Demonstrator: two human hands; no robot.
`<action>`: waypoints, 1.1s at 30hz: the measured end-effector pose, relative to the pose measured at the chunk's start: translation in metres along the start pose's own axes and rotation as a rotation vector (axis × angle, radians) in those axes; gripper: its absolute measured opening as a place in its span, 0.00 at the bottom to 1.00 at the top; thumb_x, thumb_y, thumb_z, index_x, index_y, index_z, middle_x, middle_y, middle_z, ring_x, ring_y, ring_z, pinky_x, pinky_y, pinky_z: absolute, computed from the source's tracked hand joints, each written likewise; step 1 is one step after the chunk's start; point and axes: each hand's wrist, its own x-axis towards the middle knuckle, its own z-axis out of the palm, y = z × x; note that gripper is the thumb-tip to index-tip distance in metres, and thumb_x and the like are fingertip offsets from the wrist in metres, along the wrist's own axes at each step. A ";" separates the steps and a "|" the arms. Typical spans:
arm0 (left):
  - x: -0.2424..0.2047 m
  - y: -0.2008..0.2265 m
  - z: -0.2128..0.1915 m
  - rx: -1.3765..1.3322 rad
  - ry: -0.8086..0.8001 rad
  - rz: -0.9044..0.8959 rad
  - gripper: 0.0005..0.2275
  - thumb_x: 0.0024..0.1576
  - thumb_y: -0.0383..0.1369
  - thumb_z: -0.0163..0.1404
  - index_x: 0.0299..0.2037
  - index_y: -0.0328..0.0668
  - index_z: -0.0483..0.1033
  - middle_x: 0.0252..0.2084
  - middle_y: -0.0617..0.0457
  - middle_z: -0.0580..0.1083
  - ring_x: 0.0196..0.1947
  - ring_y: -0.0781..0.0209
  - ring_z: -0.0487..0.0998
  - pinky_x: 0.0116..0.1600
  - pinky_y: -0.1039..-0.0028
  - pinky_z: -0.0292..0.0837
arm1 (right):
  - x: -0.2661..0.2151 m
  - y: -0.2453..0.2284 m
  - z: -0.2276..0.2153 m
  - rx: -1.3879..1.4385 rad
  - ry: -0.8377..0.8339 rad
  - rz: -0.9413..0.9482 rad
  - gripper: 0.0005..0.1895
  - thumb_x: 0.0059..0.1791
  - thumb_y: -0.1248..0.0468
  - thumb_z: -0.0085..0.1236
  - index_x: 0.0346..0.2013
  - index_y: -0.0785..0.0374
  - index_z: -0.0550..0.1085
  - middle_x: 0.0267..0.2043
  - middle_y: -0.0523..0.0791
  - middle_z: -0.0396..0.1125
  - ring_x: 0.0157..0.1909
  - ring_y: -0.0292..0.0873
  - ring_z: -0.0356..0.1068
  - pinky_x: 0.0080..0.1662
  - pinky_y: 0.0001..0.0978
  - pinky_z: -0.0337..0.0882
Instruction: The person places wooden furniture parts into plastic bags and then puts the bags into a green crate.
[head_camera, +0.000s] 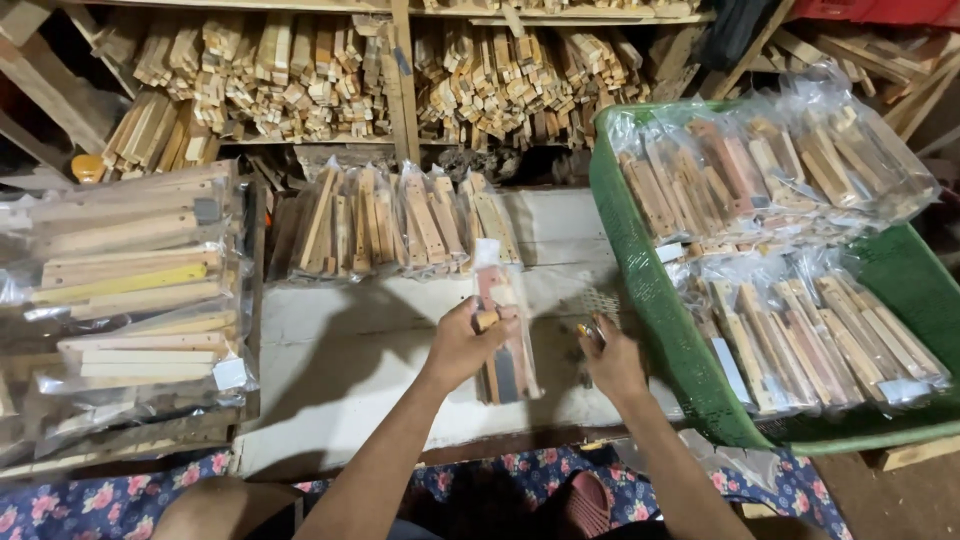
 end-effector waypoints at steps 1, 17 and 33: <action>0.001 0.005 -0.002 0.000 0.003 0.002 0.11 0.52 0.38 0.62 0.28 0.45 0.73 0.21 0.57 0.75 0.23 0.67 0.73 0.32 0.76 0.70 | 0.005 0.016 0.005 0.001 0.000 -0.004 0.27 0.48 0.55 0.60 0.59 0.64 0.73 0.45 0.60 0.75 0.50 0.65 0.74 0.50 0.60 0.75; 0.088 -0.023 0.049 -0.205 0.036 -0.154 0.18 0.55 0.47 0.60 0.40 0.39 0.72 0.36 0.46 0.72 0.39 0.55 0.75 0.47 0.68 0.71 | -0.008 -0.102 -0.037 0.463 -0.317 0.325 0.38 0.50 0.41 0.56 0.67 0.60 0.68 0.56 0.56 0.72 0.60 0.51 0.71 0.56 0.43 0.74; 0.203 -0.008 0.082 0.633 -0.073 -0.171 0.27 0.64 0.46 0.34 0.71 0.42 0.62 0.67 0.40 0.68 0.69 0.45 0.67 0.69 0.54 0.64 | 0.220 -0.010 0.128 0.598 -0.210 0.042 0.28 0.56 0.53 0.46 0.63 0.72 0.69 0.62 0.67 0.64 0.67 0.68 0.60 0.67 0.63 0.60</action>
